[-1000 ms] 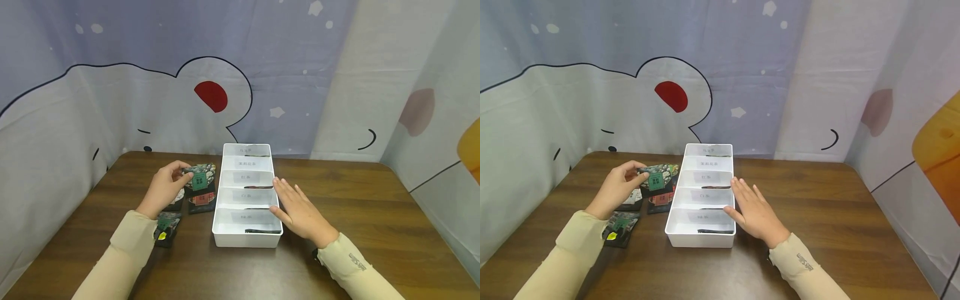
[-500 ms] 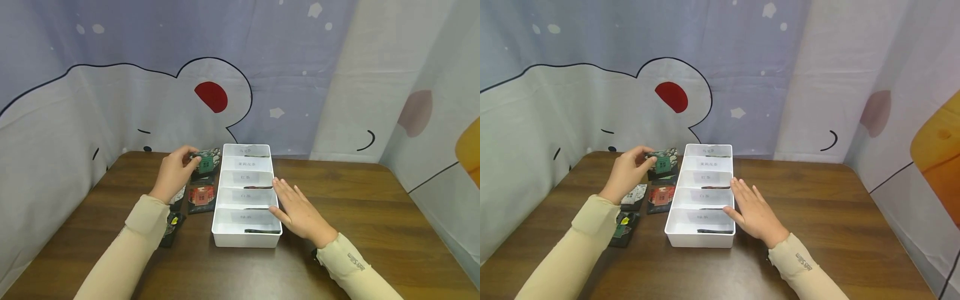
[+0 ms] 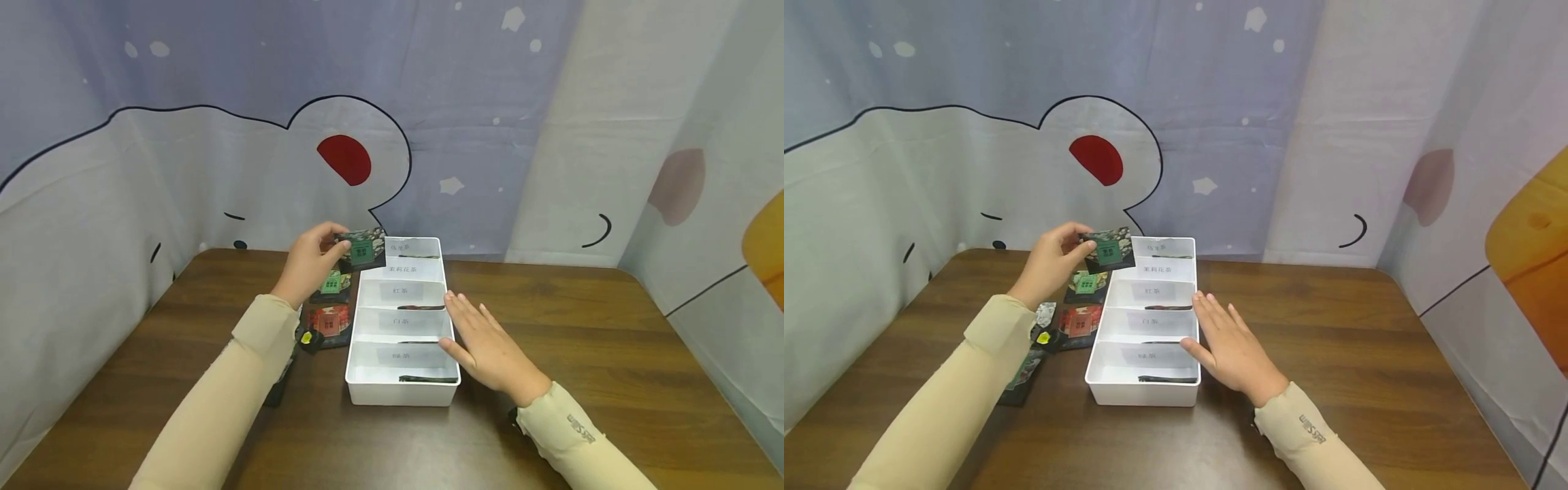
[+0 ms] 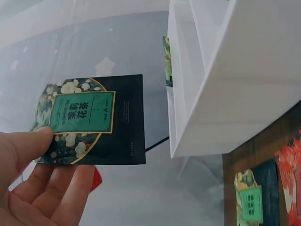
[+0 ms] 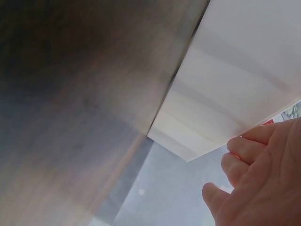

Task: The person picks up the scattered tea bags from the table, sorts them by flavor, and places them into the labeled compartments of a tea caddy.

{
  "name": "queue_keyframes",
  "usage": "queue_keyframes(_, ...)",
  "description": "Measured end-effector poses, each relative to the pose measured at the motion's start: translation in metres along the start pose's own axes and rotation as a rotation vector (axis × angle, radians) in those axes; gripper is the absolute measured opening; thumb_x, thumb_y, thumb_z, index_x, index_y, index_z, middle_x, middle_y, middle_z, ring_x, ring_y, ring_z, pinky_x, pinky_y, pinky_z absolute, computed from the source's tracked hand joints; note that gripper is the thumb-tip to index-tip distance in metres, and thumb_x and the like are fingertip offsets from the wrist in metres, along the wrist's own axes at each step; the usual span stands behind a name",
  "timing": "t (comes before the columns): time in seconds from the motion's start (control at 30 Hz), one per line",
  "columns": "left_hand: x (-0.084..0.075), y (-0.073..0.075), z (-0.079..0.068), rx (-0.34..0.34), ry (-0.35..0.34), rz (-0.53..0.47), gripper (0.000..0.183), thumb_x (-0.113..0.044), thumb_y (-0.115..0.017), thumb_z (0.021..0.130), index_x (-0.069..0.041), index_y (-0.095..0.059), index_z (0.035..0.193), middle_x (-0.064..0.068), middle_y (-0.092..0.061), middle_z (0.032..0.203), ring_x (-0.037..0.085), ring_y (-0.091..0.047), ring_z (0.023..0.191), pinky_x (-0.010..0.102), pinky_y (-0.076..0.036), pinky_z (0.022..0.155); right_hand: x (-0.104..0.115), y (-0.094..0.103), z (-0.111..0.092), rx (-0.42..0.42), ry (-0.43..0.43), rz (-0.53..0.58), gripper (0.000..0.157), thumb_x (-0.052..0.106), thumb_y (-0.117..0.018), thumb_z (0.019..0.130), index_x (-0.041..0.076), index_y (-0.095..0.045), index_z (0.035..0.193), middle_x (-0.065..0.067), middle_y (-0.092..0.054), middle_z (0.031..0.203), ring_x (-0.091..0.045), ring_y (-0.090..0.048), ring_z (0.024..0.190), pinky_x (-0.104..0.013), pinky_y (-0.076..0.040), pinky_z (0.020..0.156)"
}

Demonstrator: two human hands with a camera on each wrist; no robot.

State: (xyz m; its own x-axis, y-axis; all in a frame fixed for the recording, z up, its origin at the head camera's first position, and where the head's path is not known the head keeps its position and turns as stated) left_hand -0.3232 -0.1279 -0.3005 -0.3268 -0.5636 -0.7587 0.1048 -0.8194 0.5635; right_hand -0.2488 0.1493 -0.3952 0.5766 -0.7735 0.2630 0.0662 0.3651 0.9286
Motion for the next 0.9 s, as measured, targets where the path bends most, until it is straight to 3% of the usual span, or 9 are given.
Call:
queue_keyframes(0.2,-0.001,-0.013,0.012,0.024,-0.025,-0.038,0.027,-0.010,-0.061,0.102,-0.006,-0.064,0.129,0.016,-0.062,0.129,0.032,-0.057,0.121,0.048,-0.047,0.108,-0.001,0.000,0.000,0.017,-0.011,0.005,0.073,0.046,-0.045,0.107,0.001,-0.023,0.160,-0.012,-0.025,0.166,-0.032,-0.021,0.153,-0.054,-0.013,0.124)
queue_keyframes(0.57,0.011,-0.038,0.021,0.103,-0.040,-0.091,0.026,-0.008,-0.062,0.101,-0.007,-0.068,0.127,0.014,-0.067,0.109,0.029,-0.063,0.106,0.045,-0.052,0.099,0.001,-0.001,0.001,0.009,-0.006,0.014,0.074,0.047,-0.045,0.107,0.001,-0.023,0.160,-0.013,-0.025,0.166,-0.032,-0.021,0.153,-0.055,-0.014,0.124)
queue_keyframes(0.9,0.023,-0.054,0.017,0.222,0.004,-0.090,0.026,-0.007,-0.061,0.102,-0.007,-0.069,0.126,0.013,-0.064,0.133,0.030,-0.061,0.120,0.046,-0.049,0.106,0.001,0.000,0.002,0.029,-0.020,0.016,0.074,0.048,-0.045,0.106,0.002,-0.022,0.161,-0.010,-0.022,0.167,-0.029,-0.018,0.154,-0.053,-0.013,0.124)
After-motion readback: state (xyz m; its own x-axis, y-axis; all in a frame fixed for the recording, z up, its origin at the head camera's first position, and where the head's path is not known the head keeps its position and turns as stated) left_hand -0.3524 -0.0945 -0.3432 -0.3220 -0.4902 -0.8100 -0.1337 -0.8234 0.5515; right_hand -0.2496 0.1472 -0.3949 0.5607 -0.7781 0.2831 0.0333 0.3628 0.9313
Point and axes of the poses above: each hand's wrist, its own z-axis towards the middle knuckle, its own y-axis out of the back of the hand, x = y × z, the point moved 7 cm from there along z, towards the middle knuckle
